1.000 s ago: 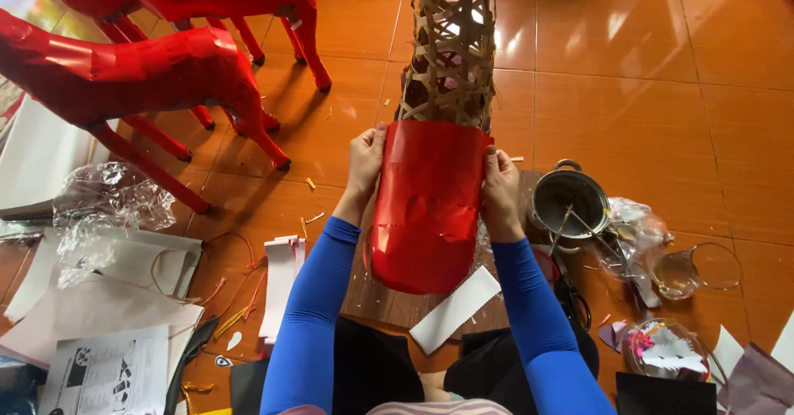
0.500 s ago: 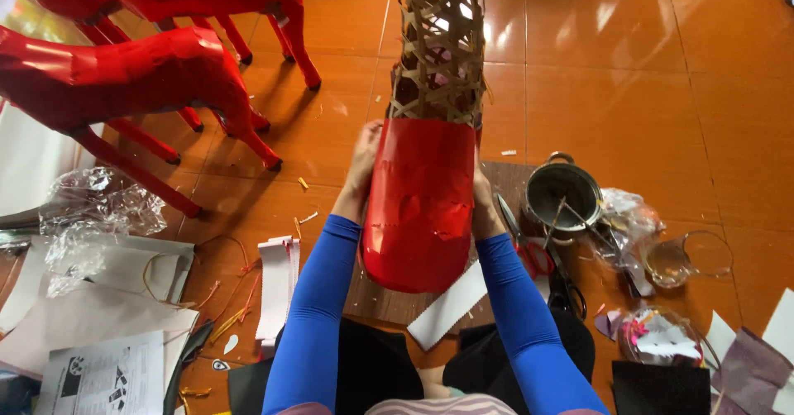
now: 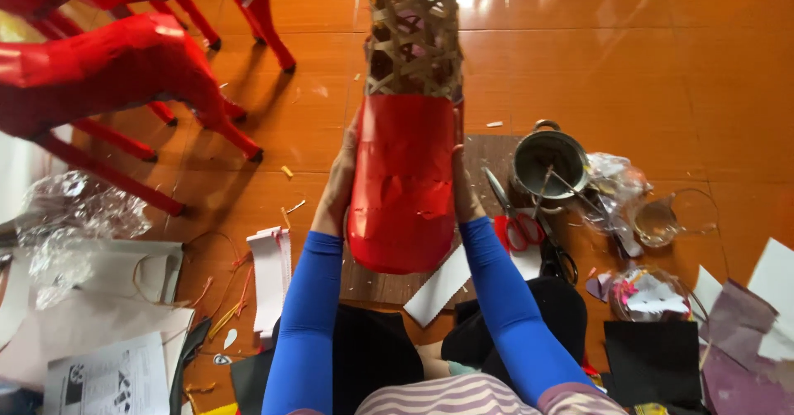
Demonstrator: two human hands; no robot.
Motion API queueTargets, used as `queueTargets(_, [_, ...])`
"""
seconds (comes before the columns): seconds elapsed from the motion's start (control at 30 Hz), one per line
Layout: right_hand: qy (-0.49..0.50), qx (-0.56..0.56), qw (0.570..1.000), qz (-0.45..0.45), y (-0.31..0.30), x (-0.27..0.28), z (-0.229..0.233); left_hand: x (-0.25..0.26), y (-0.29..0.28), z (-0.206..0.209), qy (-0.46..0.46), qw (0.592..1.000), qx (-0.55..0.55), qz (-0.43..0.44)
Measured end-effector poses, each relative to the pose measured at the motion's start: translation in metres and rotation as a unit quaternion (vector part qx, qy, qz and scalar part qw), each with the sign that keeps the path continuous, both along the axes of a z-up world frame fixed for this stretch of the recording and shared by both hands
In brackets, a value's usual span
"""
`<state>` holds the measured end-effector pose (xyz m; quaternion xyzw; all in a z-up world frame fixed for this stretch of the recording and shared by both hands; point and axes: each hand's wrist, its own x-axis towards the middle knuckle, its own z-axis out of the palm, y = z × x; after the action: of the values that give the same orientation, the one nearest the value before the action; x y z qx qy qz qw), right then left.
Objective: Wrapping red paper strips around the base of a tall woven decorative object
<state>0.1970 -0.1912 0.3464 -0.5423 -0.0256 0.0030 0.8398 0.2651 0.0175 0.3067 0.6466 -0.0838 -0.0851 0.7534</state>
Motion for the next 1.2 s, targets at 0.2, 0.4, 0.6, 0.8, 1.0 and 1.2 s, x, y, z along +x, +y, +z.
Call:
queueTargets(0.2, [0.010,0.090,0.996,0.001,-0.058,0.018,-0.089,0.019,-0.006,-0.022,0.089,0.995,-0.049,-0.018])
queueTargets(0.4, [-0.052,-0.476,0.849,-0.223,-0.203,0.025,-0.280,-0.037,0.090,-0.197,0.020,1.000,-0.004,-0.007])
queueTargets(0.6, [0.290,-0.721,0.622,-0.095,-0.282,-0.034,-0.326,-0.215,0.035,-0.285,0.022,0.912,0.406,0.050])
queueTargets(0.8, [0.299,-0.704,0.642,-0.049,-0.258,-0.080,-0.250,-0.263,-0.076,-0.337,-0.017,0.772,0.634,-0.041])
queueTargets(1.0, [0.118,-0.609,0.782,-0.063,-0.207,-0.150,-0.225,-0.267,-0.085,-0.338,-0.148,0.703,0.696,-0.024])
queueTargets(1.2, [0.178,-0.187,0.953,-0.157,-0.218,-0.156,-0.309,-0.261,-0.071,-0.333,-0.027,0.847,0.526,-0.075])
